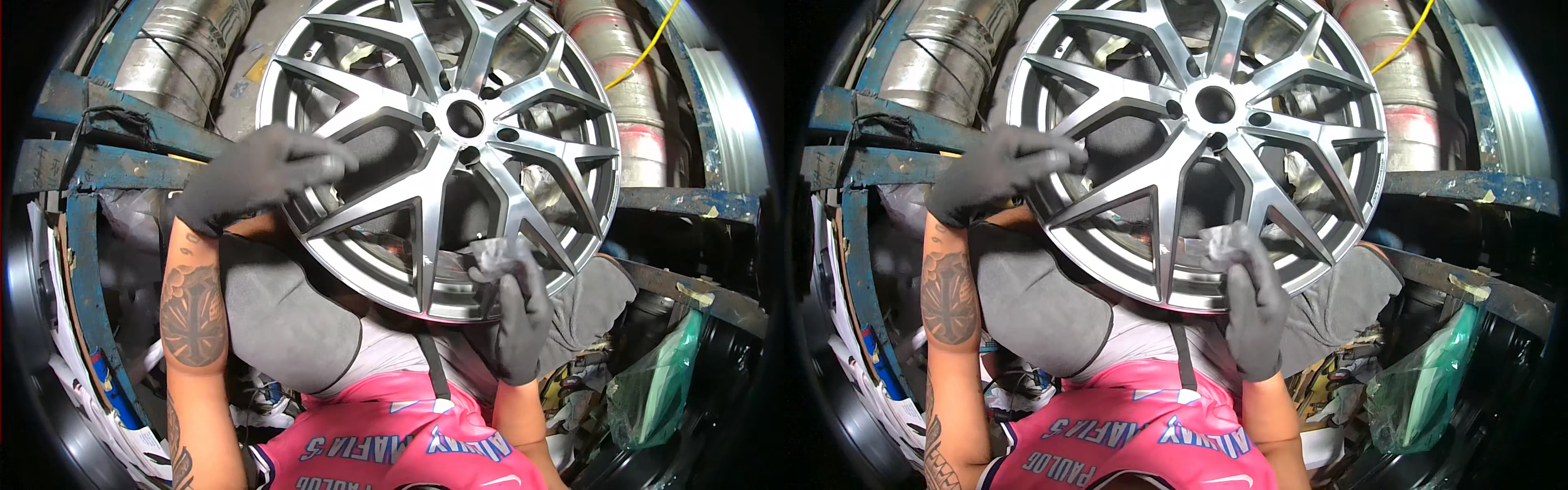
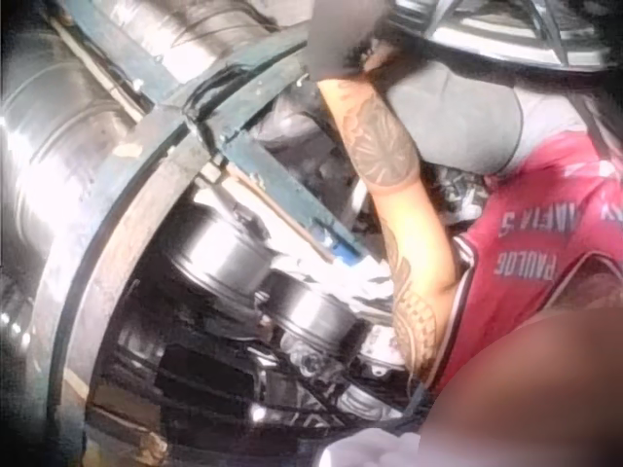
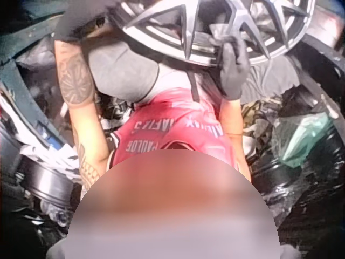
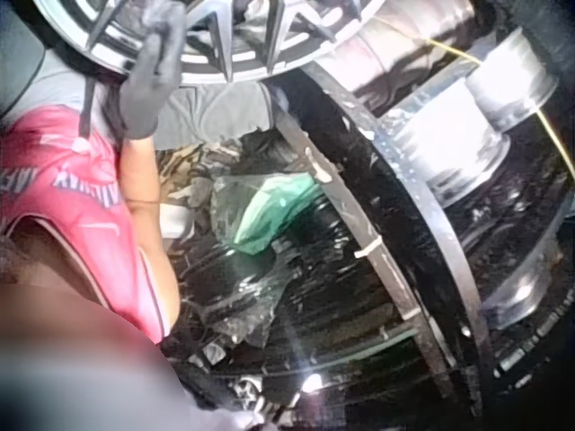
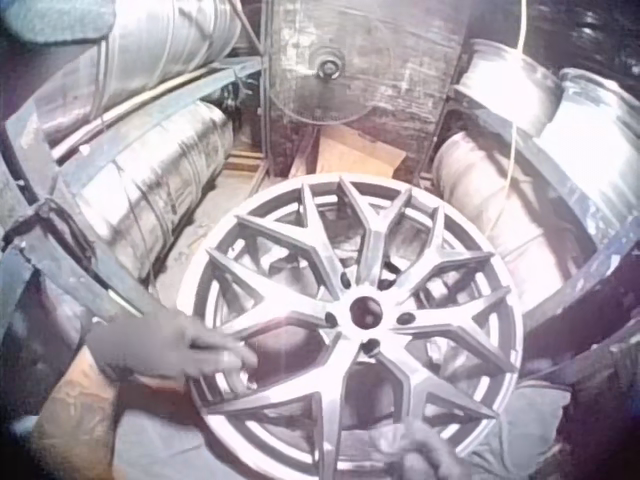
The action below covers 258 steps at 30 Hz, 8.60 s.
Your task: Cleaning and sanding a car rim using a sanding block while holding it on the lap.
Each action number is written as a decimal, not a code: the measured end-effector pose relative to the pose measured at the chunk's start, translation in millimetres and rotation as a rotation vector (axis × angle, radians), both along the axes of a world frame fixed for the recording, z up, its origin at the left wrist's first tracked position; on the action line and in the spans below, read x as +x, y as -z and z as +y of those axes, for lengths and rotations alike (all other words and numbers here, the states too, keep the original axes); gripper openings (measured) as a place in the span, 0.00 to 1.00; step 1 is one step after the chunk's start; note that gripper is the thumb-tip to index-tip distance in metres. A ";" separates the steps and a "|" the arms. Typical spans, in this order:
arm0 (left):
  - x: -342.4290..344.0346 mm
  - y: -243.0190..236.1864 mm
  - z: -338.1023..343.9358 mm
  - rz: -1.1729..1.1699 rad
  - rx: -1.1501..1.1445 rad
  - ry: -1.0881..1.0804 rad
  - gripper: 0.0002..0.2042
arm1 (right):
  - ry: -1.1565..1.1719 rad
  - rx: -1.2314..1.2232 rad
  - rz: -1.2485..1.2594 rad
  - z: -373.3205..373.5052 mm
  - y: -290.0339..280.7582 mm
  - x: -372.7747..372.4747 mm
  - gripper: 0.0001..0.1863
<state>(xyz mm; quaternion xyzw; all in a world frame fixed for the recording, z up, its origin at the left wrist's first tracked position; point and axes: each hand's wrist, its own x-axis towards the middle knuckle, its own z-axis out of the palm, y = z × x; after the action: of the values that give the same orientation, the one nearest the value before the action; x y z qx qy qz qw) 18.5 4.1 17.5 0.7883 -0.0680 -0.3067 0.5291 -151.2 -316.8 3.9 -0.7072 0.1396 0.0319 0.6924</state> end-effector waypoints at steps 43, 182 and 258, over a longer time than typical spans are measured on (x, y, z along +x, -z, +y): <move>-8.3 4.4 23.3 -0.415 0.268 0.083 0.16 | -0.665 -0.718 -0.585 41.8 27.5 25.7 0.28; 25.3 32.7 33.7 -0.520 0.391 0.131 0.21 | -0.875 -1.099 -0.330 86.6 -3.9 64.3 0.22; 41.3 40.3 -144.0 -0.292 -0.181 0.060 0.15 | -0.570 -1.041 -0.681 -39.3 1.4 166.3 0.21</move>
<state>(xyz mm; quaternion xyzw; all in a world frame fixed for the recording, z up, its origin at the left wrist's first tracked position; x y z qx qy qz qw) 59.8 -139.9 -22.8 0.7710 -0.1949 -0.1974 0.5732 15.0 -356.1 2.5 -0.9277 -0.2807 -0.0826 0.2319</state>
